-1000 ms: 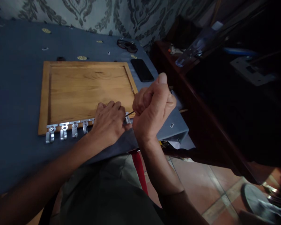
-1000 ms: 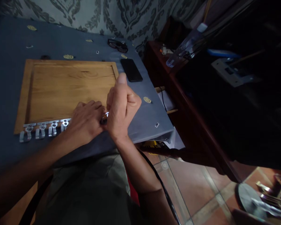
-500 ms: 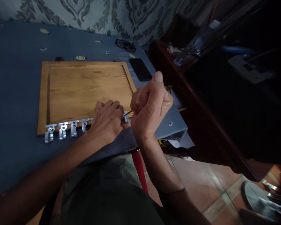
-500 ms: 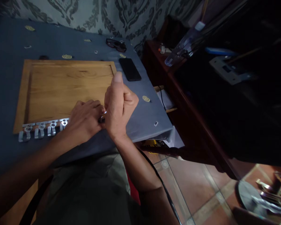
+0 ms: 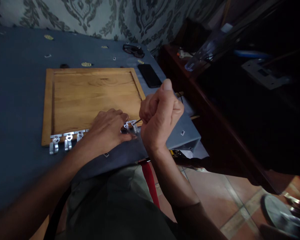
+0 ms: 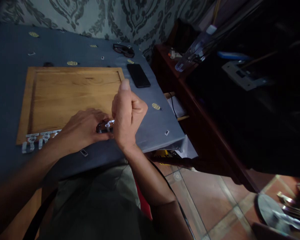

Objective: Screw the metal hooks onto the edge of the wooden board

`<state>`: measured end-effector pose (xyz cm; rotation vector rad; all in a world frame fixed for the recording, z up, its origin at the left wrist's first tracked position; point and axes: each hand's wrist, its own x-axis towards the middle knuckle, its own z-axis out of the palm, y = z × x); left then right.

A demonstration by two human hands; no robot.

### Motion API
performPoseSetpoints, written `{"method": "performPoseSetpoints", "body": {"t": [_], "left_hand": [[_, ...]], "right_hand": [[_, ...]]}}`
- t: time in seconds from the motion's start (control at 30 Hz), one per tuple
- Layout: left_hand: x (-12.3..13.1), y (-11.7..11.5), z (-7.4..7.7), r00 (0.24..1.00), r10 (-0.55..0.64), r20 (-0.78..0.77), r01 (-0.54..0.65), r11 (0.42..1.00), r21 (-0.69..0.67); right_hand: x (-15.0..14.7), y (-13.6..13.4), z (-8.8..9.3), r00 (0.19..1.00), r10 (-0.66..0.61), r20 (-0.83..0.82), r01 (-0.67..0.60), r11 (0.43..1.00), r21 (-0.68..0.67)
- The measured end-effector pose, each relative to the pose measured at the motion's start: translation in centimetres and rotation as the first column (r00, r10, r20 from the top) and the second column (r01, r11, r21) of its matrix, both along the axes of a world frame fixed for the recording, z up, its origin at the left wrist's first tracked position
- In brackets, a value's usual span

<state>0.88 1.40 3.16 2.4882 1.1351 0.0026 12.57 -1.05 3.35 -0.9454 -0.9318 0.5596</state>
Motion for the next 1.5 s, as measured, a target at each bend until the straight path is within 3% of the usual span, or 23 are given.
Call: {"method": "performPoseSetpoints", "body": {"t": [0.2, 0.47, 0.63, 0.73, 0.87, 1.0, 1.1, 1.23, 1.33, 1.43, 1.5], "left_hand": [[0.2, -0.5, -0.9, 1.000, -0.021, -0.002, 0.022, 0.995, 0.101], [0.0, -0.8, -1.7, 0.999, -0.040, -0.008, 0.041, 0.981, 0.188], [0.3, -1.0, -1.3, 0.995, -0.079, -0.059, 0.090, 0.974, 0.209], [0.4, -1.2, -0.7, 0.989, -0.092, -0.114, 0.112, 0.976, 0.188], [0.3, -1.3, -0.6, 0.987, -0.109, -0.116, 0.128, 0.976, 0.179], [0.1, -1.4, -1.4, 0.992, -0.114, -0.056, 0.124, 0.970, 0.209], [0.1, -1.4, -1.8, 0.992, -0.118, -0.033, 0.122, 0.971, 0.207], [0.2, -1.4, -1.8, 0.992, -0.123, -0.007, 0.122, 0.970, 0.212], [0.3, -1.3, -1.6, 0.993, -0.116, -0.035, 0.120, 0.970, 0.209], [0.4, -1.3, -1.5, 0.993, -0.109, -0.040, 0.115, 0.968, 0.223], [0.3, -1.3, -1.3, 0.993, -0.115, -0.041, 0.121, 0.969, 0.215]], "right_hand": [[-0.1, -0.1, 0.2, 0.999, 0.040, -0.019, -0.039, 0.999, 0.018], [0.0, -0.2, 0.1, 1.000, -0.004, 0.015, 0.005, 0.999, -0.040], [0.1, -0.3, 0.1, 0.999, 0.023, 0.035, -0.022, 1.000, -0.022], [0.5, -0.4, 0.2, 0.993, 0.109, 0.036, -0.108, 0.993, -0.041], [2.1, -0.2, 0.2, 0.941, 0.337, -0.016, -0.337, 0.939, -0.072], [4.1, 0.5, 0.2, 0.841, 0.530, 0.106, -0.526, 0.848, -0.063], [4.8, 1.0, 0.2, 0.761, 0.622, 0.183, -0.625, 0.779, -0.046], [4.2, 1.5, 0.3, 0.714, 0.694, 0.091, -0.691, 0.720, -0.067], [2.8, 1.7, 0.5, 0.809, 0.588, 0.004, -0.587, 0.808, -0.054], [1.3, 1.3, 0.5, 0.946, 0.324, 0.010, -0.323, 0.945, -0.048], [0.5, 0.9, 0.3, 0.988, 0.147, 0.048, -0.146, 0.989, -0.014]]}}
